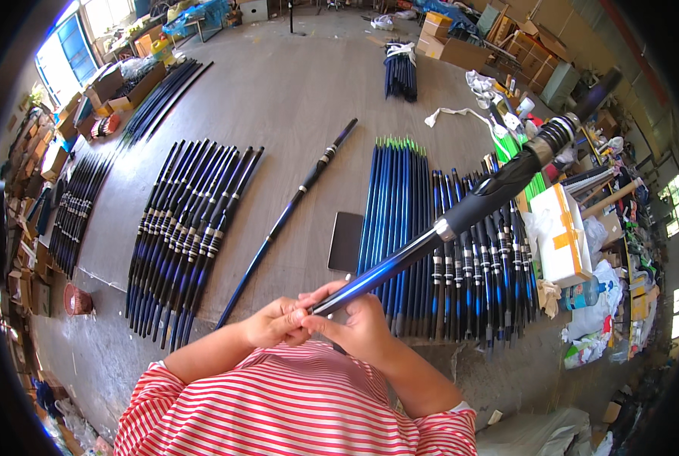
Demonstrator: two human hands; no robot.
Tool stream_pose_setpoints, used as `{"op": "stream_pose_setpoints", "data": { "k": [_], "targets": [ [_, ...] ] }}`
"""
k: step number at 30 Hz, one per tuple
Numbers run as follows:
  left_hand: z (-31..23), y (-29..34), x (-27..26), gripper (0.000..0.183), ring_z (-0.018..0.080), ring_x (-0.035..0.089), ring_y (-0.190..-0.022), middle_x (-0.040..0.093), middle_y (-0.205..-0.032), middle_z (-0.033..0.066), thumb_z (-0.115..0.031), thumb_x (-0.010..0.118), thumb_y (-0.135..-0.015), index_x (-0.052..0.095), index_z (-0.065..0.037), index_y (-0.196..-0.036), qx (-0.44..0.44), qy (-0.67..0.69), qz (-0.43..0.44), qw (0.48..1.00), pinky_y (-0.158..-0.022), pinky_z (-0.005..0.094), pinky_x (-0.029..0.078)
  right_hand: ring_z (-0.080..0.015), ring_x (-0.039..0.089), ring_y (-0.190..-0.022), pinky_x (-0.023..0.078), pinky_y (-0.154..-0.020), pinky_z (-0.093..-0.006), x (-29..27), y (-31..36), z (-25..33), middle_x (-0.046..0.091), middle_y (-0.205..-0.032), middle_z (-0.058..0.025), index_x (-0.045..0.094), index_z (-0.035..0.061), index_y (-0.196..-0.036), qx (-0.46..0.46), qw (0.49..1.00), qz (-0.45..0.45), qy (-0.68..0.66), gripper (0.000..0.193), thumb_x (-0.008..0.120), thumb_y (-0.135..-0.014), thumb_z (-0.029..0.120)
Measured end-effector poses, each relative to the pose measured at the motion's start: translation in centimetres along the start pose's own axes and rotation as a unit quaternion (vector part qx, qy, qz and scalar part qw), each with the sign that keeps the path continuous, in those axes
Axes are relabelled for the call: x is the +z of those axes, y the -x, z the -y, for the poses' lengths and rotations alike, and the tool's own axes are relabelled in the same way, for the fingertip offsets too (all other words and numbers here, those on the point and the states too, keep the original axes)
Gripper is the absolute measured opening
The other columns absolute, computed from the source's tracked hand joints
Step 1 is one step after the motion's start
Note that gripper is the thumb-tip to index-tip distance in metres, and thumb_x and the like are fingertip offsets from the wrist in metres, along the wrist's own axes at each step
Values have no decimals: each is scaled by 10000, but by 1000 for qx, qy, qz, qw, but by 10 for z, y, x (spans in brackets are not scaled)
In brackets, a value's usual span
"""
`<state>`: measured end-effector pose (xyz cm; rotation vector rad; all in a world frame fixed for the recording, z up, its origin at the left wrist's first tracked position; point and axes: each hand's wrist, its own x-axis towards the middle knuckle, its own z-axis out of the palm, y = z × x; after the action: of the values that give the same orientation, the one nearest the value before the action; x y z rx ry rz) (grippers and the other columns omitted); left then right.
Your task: The person organizes fishing rods by picking up a bundle, carrying it across the room, and placing it on a table, then individually picks up and rotates fishing rods to check different sides before setting them down in an organized row on the table.
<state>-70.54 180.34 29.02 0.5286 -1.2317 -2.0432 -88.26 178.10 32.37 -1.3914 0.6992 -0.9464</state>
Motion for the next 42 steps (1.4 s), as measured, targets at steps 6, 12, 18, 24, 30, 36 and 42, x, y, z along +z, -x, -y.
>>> {"op": "stream_pose_setpoints", "data": {
  "k": [6, 12, 18, 24, 30, 36, 42],
  "targets": [
    [11, -3, 14, 418, 89, 294, -497, 346, -573, -14, -427, 361, -932, 452, -69, -738, -14, 19, 4, 1000, -451, 237, 253, -154, 634, -851, 505, -766, -269, -19, 2, 5, 648, -896, -102, 580, -5, -929, 4, 997, 69, 45, 287, 738, -710, 93],
    [24, 7, 13, 415, 116, 401, -510, 434, -588, 8, -352, 369, -957, 488, -42, -708, -65, -199, -120, 970, -476, 280, 345, -186, 622, -875, 519, -731, -259, -60, -2, 17, 629, -891, -133, 452, 24, -1046, -34, 993, -45, -108, 350, 655, -765, -25],
    [41, 106, -8, 312, 274, 460, -526, 482, -577, 155, -275, 448, -900, 519, -14, -744, -158, -436, -228, 856, -510, 364, 380, -211, 645, -724, 557, -626, -309, -173, -30, 49, 630, -762, -102, 530, 69, -1006, -83, 964, -239, -78, 269, 662, -792, 165],
    [45, 168, 26, 330, 114, 463, -524, 500, -575, 45, -338, 508, -883, 593, -26, -815, -176, -289, -320, 885, -487, 271, 374, -268, 649, -704, 572, -630, -358, -227, -47, 27, 619, -785, -138, 519, 28, -989, -22, 951, -269, -153, 221, 626, -822, 124],
    [27, 167, 42, 346, 72, 451, -537, 532, -623, 43, -288, 559, -871, 585, 17, -1032, -213, -325, -320, 864, -505, 234, 382, -276, 641, -726, 565, -670, -373, -176, -62, -1, 604, -781, -140, 518, 37, -995, 12, 934, -258, -247, 215, 624, -824, 112],
    [28, 177, 49, 202, 291, 560, -629, 565, -768, 110, -119, 615, -768, 534, -16, -922, -40, -764, -364, 531, -524, 367, 428, -225, 577, -680, 539, -714, -407, -141, -91, 2, 541, -777, -100, 454, 71, -961, 71, 869, -355, -337, 113, 483, -915, 170],
    [18, 195, 49, 270, 231, 544, -587, 522, -710, 76, -147, 581, -807, 532, -11, -1036, -52, -846, -368, 382, -512, 335, 420, -127, 337, -421, 316, -463, -279, -109, -124, -8, 359, -520, 0, 380, 123, -713, 148, 796, -443, -386, 307, 412, -923, 344]
  ]
}}
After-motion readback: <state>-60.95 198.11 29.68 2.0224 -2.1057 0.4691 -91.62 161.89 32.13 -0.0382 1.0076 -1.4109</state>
